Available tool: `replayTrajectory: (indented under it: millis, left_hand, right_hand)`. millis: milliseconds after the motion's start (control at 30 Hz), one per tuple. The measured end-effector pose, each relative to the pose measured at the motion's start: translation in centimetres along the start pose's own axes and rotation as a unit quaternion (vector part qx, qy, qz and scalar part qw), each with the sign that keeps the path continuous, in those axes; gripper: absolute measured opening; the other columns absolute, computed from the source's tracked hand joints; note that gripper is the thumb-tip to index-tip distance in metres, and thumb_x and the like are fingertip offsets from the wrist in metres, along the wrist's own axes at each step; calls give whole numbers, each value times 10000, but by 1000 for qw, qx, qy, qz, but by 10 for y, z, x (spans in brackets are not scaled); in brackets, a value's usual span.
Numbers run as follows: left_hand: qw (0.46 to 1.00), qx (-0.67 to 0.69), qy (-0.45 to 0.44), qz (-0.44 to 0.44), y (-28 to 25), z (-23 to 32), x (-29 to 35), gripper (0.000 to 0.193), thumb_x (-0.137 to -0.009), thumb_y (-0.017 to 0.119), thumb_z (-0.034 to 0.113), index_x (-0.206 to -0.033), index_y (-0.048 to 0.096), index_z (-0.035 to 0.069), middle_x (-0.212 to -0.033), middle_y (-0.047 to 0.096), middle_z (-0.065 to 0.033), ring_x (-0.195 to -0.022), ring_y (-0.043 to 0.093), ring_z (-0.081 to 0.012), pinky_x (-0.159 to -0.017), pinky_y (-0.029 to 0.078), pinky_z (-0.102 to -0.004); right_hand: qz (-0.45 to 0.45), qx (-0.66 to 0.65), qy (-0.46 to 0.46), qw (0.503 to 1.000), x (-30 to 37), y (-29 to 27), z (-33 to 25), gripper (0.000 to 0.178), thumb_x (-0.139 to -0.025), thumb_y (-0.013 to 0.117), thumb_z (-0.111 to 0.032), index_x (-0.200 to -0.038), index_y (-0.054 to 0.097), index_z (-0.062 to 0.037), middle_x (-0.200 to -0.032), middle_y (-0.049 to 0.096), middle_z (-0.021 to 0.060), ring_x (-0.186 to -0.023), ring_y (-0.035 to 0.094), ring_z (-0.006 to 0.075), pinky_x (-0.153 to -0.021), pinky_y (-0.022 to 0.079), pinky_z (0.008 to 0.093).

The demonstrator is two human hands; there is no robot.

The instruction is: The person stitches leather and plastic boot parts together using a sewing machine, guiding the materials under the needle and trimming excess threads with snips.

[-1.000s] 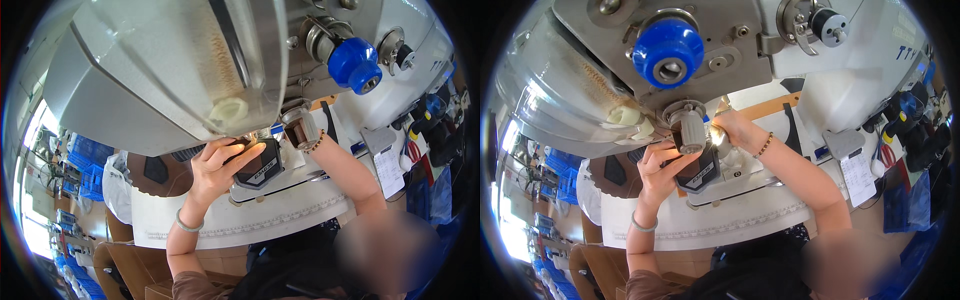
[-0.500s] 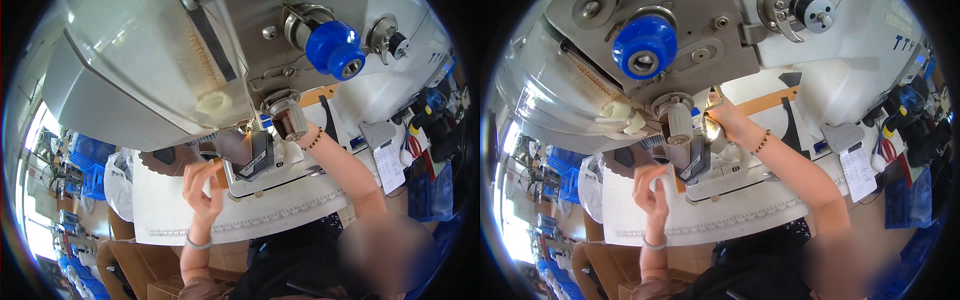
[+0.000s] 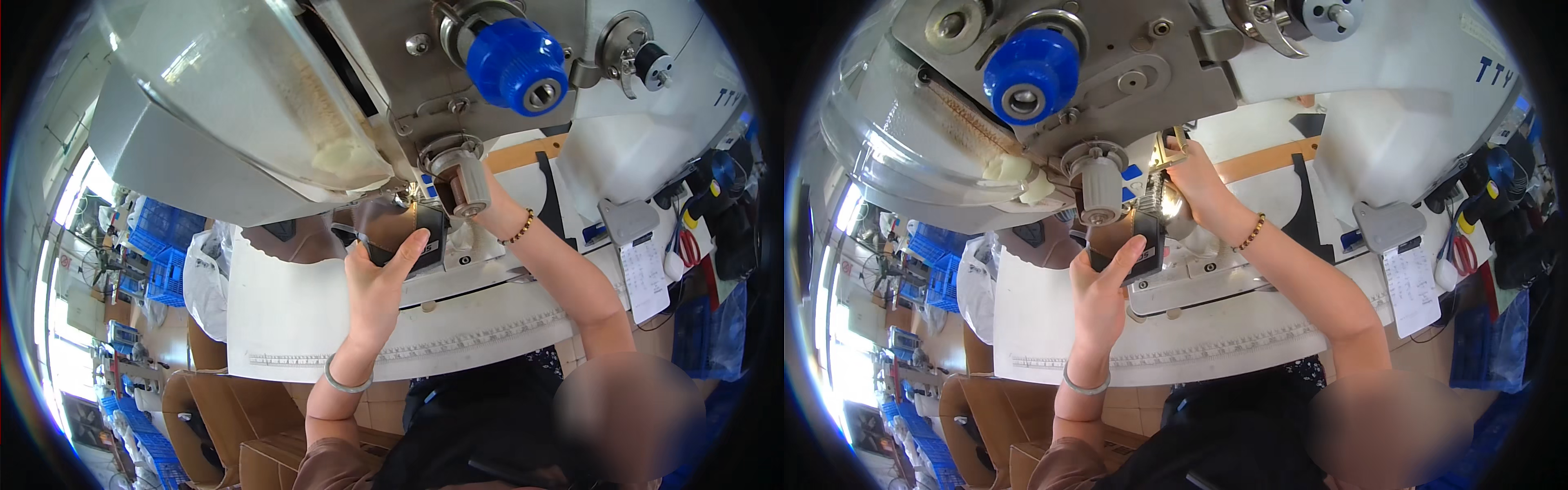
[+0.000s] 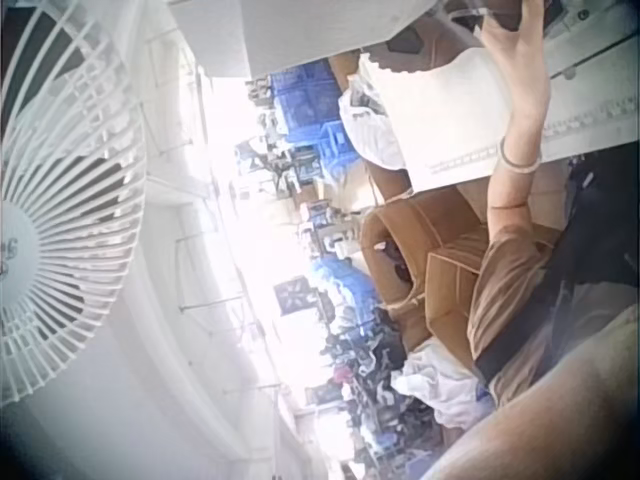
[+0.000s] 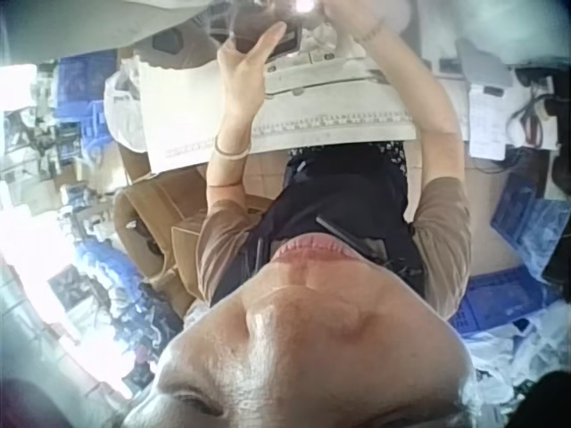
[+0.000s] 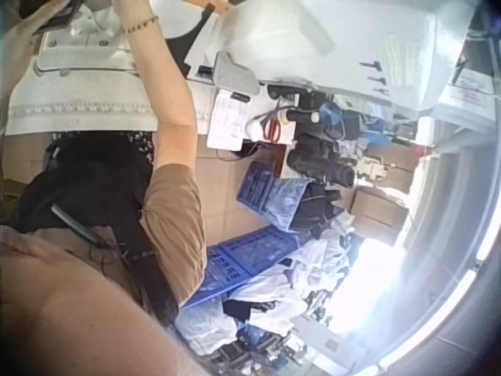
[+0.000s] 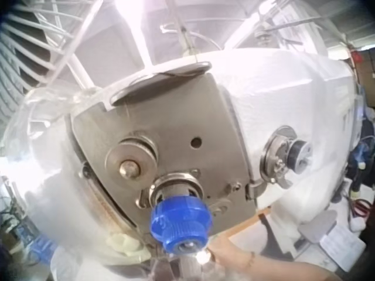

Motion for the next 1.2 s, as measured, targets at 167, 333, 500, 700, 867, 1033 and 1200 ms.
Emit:
replayTrajectory:
  millis: [167,333,500,700,867,1033,1200]
  left_hand:
    - [1000,16,-11,8,1,2,-2,190,-830,621,59,-969,597,-69,-882,644,-84,-791,592,-133,-729,470,-249]
    - [997,40,-67,-12,-8,2,-8,204,-810,659,87,-960,616,-45,-867,649,-55,-775,564,-91,-740,440,-227]
    - [982,108,-121,-100,-7,4,-20,298,-802,605,79,-999,542,-137,-887,626,-193,-788,661,-286,-652,547,-315]
    - [962,132,-173,-166,-9,11,-31,349,-781,643,69,-1056,516,-104,-909,628,-182,-768,656,-257,-652,548,-299]
    - [953,228,-172,-102,-3,4,-23,362,-794,609,22,-1104,465,-97,-938,622,-189,-793,656,-262,-643,562,-301]
    - [986,131,-57,-84,-7,18,-21,354,-801,594,-27,-1125,457,-64,-935,632,-149,-784,651,-226,-637,561,-306]
    - [989,87,-34,-111,-1,26,-24,312,-799,601,-7,-1058,439,-73,-906,616,-173,-777,652,-252,-593,535,-286]
  right_hand:
    - [19,-3,3,1000,3,-2,-1,133,-888,477,-81,-980,522,5,-843,558,45,-718,561,92,-618,480,246]
    - [39,16,-89,995,14,1,-12,129,-895,524,-141,-836,533,-27,-741,535,12,-623,496,64,-538,420,228]
    - [106,4,-153,982,17,-6,-6,137,-874,559,-142,-785,525,-45,-689,516,-12,-603,468,41,-533,393,212]
    - [54,4,-308,950,31,1,-15,108,-870,576,-122,-871,566,-15,-738,552,-20,-636,473,21,-572,397,191]
    - [104,8,-285,953,36,-5,-8,162,-901,558,-160,-966,572,-11,-817,570,-26,-702,491,16,-615,401,181]
    - [53,16,-177,983,30,-8,0,220,-917,534,-183,-1061,560,-18,-880,564,-29,-768,484,16,-677,399,186]
    - [93,-33,-148,984,33,-6,0,213,-915,530,-173,-1057,563,-18,-866,565,-23,-748,487,23,-682,407,192]
Point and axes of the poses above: each hand's wrist, its own x-axis away from the middle knuckle, its own y-axis out of the palm, z = x × y, the point moved 7 cm from there along -x, towards the middle knuckle
